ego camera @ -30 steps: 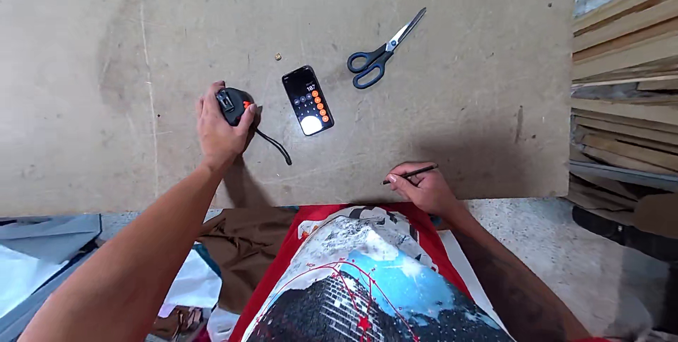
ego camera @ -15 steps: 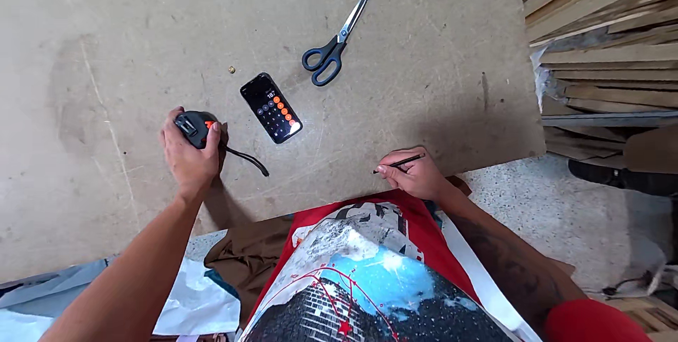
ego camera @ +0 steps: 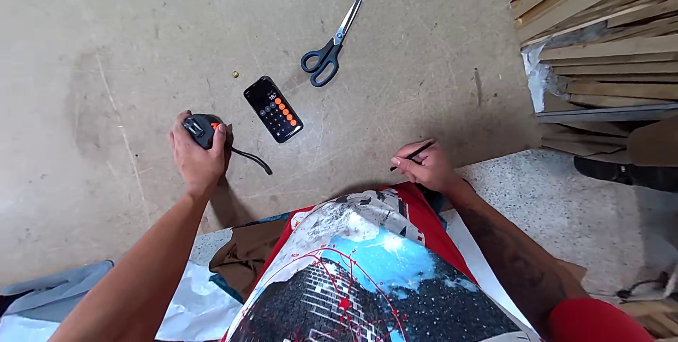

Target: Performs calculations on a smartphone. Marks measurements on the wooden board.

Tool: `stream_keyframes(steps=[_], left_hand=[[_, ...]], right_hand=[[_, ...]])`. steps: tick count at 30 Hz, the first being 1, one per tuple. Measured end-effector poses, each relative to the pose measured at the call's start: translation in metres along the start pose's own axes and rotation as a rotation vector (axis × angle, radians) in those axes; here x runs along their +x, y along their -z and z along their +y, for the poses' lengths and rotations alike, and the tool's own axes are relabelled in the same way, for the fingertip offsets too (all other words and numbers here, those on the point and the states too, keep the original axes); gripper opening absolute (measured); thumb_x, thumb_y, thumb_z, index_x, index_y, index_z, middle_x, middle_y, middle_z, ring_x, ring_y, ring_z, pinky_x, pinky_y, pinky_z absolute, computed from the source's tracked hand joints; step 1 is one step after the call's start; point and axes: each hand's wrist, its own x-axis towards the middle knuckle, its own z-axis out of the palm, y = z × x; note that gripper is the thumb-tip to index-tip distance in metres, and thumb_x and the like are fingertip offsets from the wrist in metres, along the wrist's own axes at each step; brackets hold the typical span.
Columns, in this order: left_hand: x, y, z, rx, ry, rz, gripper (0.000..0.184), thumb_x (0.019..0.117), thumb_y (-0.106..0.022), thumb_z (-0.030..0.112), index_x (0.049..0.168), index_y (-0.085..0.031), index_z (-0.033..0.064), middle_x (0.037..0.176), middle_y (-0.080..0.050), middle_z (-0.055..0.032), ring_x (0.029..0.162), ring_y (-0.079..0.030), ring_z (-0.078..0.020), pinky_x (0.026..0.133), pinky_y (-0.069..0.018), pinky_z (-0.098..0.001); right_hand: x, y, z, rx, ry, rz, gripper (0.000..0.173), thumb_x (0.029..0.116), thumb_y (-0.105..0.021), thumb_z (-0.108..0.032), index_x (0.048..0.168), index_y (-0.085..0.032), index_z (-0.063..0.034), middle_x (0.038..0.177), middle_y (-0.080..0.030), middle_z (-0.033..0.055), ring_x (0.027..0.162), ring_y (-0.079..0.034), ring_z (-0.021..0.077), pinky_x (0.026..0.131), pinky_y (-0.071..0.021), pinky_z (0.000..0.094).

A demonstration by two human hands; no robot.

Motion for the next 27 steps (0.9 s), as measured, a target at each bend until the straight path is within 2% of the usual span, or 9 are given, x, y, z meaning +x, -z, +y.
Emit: stream_keyframes(steps=[4, 7, 10, 14, 17, 20, 22, 27], left_hand=[[0.000, 0.003, 0.004, -0.003, 0.013, -0.007, 0.086, 0.0877, -0.058, 0.074, 0.155, -0.040, 0.0232, 0.145, -0.054, -0.0159, 0.135, -0.051, -0.0331, 0.110, -0.0430, -0.0545], [0.003, 0.004, 0.006, -0.001, 0.018, -0.030, 0.087, 0.0869, -0.057, 0.076, 0.155, -0.039, 0.0237, 0.145, -0.053, -0.0175, 0.135, -0.050, -0.0343, 0.110, -0.0422, -0.0552], [0.002, 0.005, 0.006, -0.020, 0.003, -0.029, 0.086, 0.0870, -0.057, 0.075, 0.154, -0.040, 0.0237, 0.145, -0.054, -0.0172, 0.136, -0.050, -0.0350, 0.111, -0.0413, -0.0545], [0.004, 0.010, 0.009, -0.037, -0.035, -0.044, 0.086, 0.0874, -0.058, 0.073, 0.152, -0.041, 0.0186, 0.143, -0.053, -0.0216, 0.134, -0.050, -0.0391, 0.109, -0.0415, -0.0577], [0.003, 0.010, 0.010, -0.040, -0.029, -0.035, 0.087, 0.0867, -0.058, 0.074, 0.152, -0.041, 0.0190, 0.144, -0.053, -0.0207, 0.134, -0.050, -0.0374, 0.109, -0.0421, -0.0571], [0.004, 0.009, 0.010, -0.047, -0.018, -0.032, 0.086, 0.0871, -0.058, 0.073, 0.152, -0.041, 0.0197, 0.144, -0.053, -0.0201, 0.134, -0.051, -0.0365, 0.108, -0.0425, -0.0564], [0.003, 0.010, 0.007, -0.041, -0.013, -0.032, 0.086, 0.0868, -0.058, 0.074, 0.153, -0.041, 0.0214, 0.144, -0.053, -0.0193, 0.134, -0.051, -0.0351, 0.108, -0.0431, -0.0552], [0.004, 0.009, 0.005, -0.042, -0.017, -0.025, 0.087, 0.0862, -0.058, 0.075, 0.153, -0.041, 0.0216, 0.142, -0.055, -0.0196, 0.131, -0.053, -0.0364, 0.106, -0.0443, -0.0564]], right_hand=[[-0.002, 0.012, 0.000, 0.134, -0.064, 0.106, 0.016, 0.0977, -0.067, -0.015, 0.094, -0.075, -0.0019, 0.067, -0.069, 0.0045, 0.046, -0.057, 0.0098, 0.041, -0.0495, 0.0246], [0.001, 0.012, -0.003, 0.063, -0.068, 0.060, 0.015, 0.0967, -0.068, -0.016, 0.094, -0.076, -0.0033, 0.066, -0.068, 0.0039, 0.048, -0.059, 0.0103, 0.042, -0.0509, 0.0260], [0.000, 0.017, -0.005, 0.001, -0.125, -0.019, 0.017, 0.0965, -0.067, -0.018, 0.090, -0.076, -0.0058, 0.063, -0.066, 0.0024, 0.044, -0.055, 0.0096, 0.040, -0.0482, 0.0265], [-0.003, 0.027, -0.002, 0.117, -0.165, 0.020, 0.015, 0.0959, -0.068, -0.015, 0.094, -0.075, -0.0009, 0.068, -0.069, 0.0080, 0.047, -0.058, 0.0121, 0.042, -0.0502, 0.0267], [-0.004, 0.031, 0.001, 0.112, -0.135, 0.039, 0.017, 0.0971, -0.069, -0.017, 0.095, -0.075, -0.0010, 0.070, -0.069, 0.0078, 0.049, -0.059, 0.0131, 0.043, -0.0518, 0.0274], [-0.004, 0.031, -0.002, 0.012, -0.166, 0.020, 0.017, 0.0963, -0.069, -0.019, 0.094, -0.076, -0.0039, 0.067, -0.068, 0.0046, 0.046, -0.057, 0.0109, 0.041, -0.0496, 0.0266], [-0.004, 0.033, -0.004, -0.017, -0.203, 0.000, 0.015, 0.0932, -0.071, -0.020, 0.090, -0.076, -0.0062, 0.063, -0.067, 0.0020, 0.042, -0.052, 0.0081, 0.038, -0.0447, 0.0249], [-0.010, 0.044, -0.004, 0.058, -0.244, 0.118, 0.012, 0.0945, -0.069, -0.016, 0.093, -0.075, -0.0055, 0.067, -0.068, 0.0046, 0.041, -0.050, 0.0087, 0.036, -0.0437, 0.0230]])
